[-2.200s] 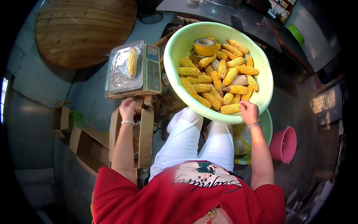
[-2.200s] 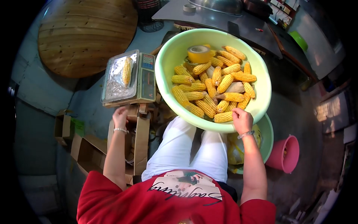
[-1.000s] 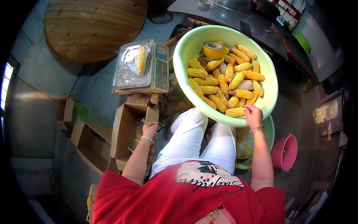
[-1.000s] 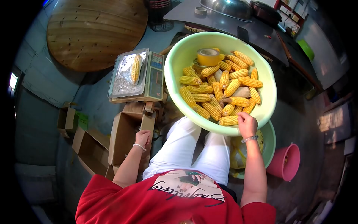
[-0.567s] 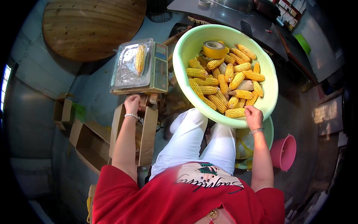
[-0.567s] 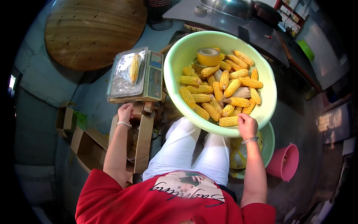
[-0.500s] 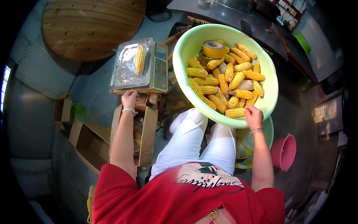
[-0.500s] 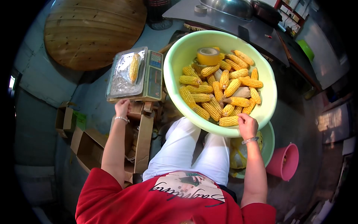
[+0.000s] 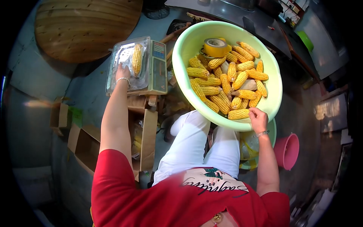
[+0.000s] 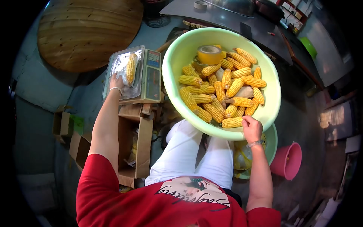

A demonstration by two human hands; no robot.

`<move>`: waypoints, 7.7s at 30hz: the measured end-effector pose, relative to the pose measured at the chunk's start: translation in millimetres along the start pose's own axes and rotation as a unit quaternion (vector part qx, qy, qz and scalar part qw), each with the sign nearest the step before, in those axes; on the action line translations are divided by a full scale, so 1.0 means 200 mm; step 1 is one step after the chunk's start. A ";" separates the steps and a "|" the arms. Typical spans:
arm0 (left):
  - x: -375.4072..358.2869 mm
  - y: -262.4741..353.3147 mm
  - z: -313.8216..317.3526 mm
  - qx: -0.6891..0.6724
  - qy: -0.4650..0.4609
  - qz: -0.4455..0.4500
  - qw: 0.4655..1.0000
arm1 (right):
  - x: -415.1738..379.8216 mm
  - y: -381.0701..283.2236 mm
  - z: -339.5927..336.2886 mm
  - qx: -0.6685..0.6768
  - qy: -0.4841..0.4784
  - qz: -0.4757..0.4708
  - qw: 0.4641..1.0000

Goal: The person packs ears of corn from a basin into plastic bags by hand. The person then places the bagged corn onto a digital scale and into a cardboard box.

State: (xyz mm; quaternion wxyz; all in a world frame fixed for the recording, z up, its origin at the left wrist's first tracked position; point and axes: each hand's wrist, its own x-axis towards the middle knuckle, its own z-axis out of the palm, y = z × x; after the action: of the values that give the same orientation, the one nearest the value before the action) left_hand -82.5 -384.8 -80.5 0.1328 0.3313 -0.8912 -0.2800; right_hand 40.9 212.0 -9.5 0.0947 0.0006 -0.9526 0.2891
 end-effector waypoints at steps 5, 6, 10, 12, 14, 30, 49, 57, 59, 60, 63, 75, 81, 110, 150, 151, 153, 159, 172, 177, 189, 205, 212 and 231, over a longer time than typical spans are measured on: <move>0.11 0.02 0.07 0.082 -0.042 0.003 0.996 | 0.01 0.01 0.00 -0.005 -0.014 0.011 1.000; 0.08 0.07 0.04 0.112 -0.060 0.003 0.992 | 0.01 0.01 0.00 -0.005 -0.015 0.013 1.000; 0.03 0.16 -0.01 0.167 -0.087 0.030 0.982 | 0.01 0.01 0.00 -0.005 -0.013 0.011 1.000; 0.06 0.13 0.02 0.167 -0.086 0.033 0.982 | 0.01 0.02 0.00 -0.003 -0.011 0.008 1.000; 0.10 0.12 0.04 0.171 -0.091 0.013 0.981 | 0.01 0.01 0.00 0.003 -0.010 0.006 1.000; 0.14 0.54 -0.21 -0.585 -0.044 -0.032 0.809 | 0.01 0.00 -0.01 -0.017 0.003 -0.017 1.000; -0.80 1.61 -0.51 -0.386 -0.306 0.360 0.792 | 0.00 0.03 0.00 -0.019 0.031 -0.028 0.999; -1.35 1.47 0.21 -0.233 -0.450 0.330 0.797 | 0.02 0.07 -0.01 0.127 0.034 -0.012 0.991; -1.46 1.45 0.26 -0.247 -0.449 0.309 0.801 | 0.02 0.06 -0.02 0.149 0.035 -0.031 0.988; -1.50 1.47 0.26 -0.262 -0.453 0.289 0.801 | 0.03 0.05 -0.03 0.160 0.034 -0.042 0.986; -1.55 1.51 0.25 -0.296 -0.469 0.239 0.797 | 0.07 0.03 -0.02 0.228 0.004 -0.060 0.972; -1.47 1.49 0.17 -0.241 -0.391 0.361 0.812 | 0.17 -0.17 0.12 0.431 -0.169 0.037 0.886; -1.48 1.57 -0.06 0.045 -0.264 0.678 0.684 | 0.25 -0.15 0.11 0.431 -0.182 0.167 0.868; -1.36 1.34 0.28 -0.190 -0.393 0.433 0.788 | 0.25 -0.11 0.14 0.567 -0.227 0.110 0.784; -1.26 1.29 0.44 -0.101 -0.303 0.451 0.834 | 0.33 -0.05 0.20 0.195 -0.113 -0.118 0.967; -1.28 1.31 0.40 -0.115 -0.306 0.454 0.829 | 0.36 -0.05 0.22 0.214 -0.123 -0.104 0.963; -1.31 1.35 0.34 -0.130 -0.312 0.467 0.817 | 0.38 -0.06 0.23 0.234 -0.156 -0.094 0.955; -1.33 1.31 0.42 -0.144 -0.426 0.443 0.775 | 0.41 -0.02 0.27 0.268 -0.203 -0.042 0.941; -1.41 1.32 0.44 -0.018 -0.380 0.449 0.809 | 0.39 -0.14 0.16 0.358 -0.112 -0.041 0.926; -1.36 1.34 0.37 -0.157 -0.440 0.321 0.824 | 0.44 -0.16 0.12 0.355 -0.068 0.010 0.932; -1.17 1.33 -0.10 -0.452 -0.422 0.182 0.764 | 0.54 -0.20 0.27 0.425 -0.004 0.013 0.905; -1.01 0.73 -0.65 -0.563 -0.222 0.057 0.794 | 0.26 -0.79 0.46 0.069 -0.230 -0.320 0.916; -1.01 0.24 -0.65 -0.604 -0.136 -0.039 0.785 | 0.16 -0.93 0.50 -0.073 -0.340 -0.195 0.917; -1.34 -1.04 -0.35 -0.440 -0.041 -0.328 0.835 | 0.14 -0.90 0.53 -0.041 -0.291 -0.202 0.934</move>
State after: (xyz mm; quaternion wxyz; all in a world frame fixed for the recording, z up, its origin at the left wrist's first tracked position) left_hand 254.8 -365.0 -160.6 0.1286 0.4994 -0.5172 -0.6831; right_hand 5.0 4.3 7.9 -0.1304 0.2729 -0.9294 0.2114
